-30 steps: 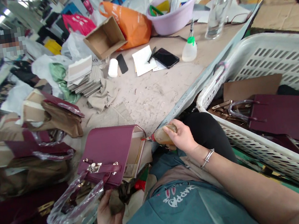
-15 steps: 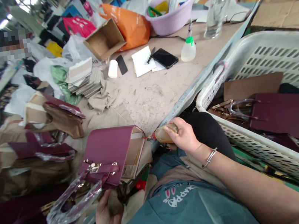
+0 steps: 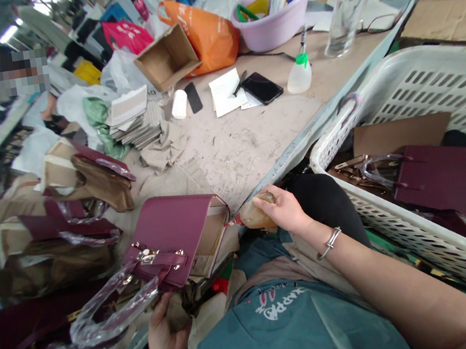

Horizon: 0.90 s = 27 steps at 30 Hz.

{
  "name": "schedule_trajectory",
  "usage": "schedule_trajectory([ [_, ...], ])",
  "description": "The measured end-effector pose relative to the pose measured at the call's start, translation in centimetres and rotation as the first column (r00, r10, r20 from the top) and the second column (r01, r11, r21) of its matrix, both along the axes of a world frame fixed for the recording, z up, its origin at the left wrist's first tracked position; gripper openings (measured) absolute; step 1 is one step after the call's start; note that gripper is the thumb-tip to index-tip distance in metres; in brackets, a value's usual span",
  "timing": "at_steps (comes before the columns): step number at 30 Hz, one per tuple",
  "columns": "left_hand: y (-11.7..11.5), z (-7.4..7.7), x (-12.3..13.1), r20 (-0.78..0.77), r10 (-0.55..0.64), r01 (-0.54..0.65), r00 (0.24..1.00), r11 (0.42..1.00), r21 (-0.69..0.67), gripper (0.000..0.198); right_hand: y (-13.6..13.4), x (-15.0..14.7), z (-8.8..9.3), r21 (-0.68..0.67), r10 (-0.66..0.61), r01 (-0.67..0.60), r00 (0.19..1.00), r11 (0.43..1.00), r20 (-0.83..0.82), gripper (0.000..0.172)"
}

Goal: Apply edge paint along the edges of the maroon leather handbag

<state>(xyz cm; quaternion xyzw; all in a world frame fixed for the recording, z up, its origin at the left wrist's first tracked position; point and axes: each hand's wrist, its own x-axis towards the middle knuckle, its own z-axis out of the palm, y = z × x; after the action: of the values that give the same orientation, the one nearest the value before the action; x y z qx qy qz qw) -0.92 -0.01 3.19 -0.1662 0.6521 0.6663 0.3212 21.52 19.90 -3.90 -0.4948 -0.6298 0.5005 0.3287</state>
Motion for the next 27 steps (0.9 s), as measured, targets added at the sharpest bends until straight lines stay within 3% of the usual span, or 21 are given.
schedule_trajectory([
  [3,0.1,0.3,0.0,-0.002,-0.003,0.003,1.0,1.0,0.003,0.016,0.1,-0.2,0.2,0.18,-0.011,0.001,0.999,0.984,0.051,0.027],
  [6,0.4,0.9,0.1,0.003,-0.005,0.005,1.0,1.0,0.013,0.015,0.3,-0.4,0.7,0.448,-0.024,-0.033,0.993,0.893,0.12,0.02],
  [10,0.8,1.8,0.4,-0.018,-0.009,0.009,1.0,1.0,0.02,0.016,0.5,0.0,1.5,0.589,-0.047,-0.046,0.989,0.807,0.141,0.016],
  [12,1.0,2.3,0.5,-0.037,0.003,-0.003,0.999,1.0,0.007,0.017,0.4,0.4,1.7,0.598,-0.089,0.012,0.991,0.802,0.101,0.015],
  [15,1.3,2.7,0.6,-0.077,-0.005,0.006,0.997,1.0,0.013,0.019,-0.1,0.7,1.6,0.535,-0.124,0.085,0.992,0.841,0.038,0.016],
  [19,1.6,3.3,0.9,-0.109,-0.041,0.045,0.993,0.998,0.033,0.021,-0.8,0.5,0.7,0.443,-0.044,0.029,0.999,0.896,0.025,0.017],
  [27,3.5,5.5,1.1,-0.147,-0.156,0.159,0.977,0.987,0.012,0.012,-0.3,0.4,-0.5,0.516,-0.032,-0.01,0.997,0.856,0.074,0.016],
])
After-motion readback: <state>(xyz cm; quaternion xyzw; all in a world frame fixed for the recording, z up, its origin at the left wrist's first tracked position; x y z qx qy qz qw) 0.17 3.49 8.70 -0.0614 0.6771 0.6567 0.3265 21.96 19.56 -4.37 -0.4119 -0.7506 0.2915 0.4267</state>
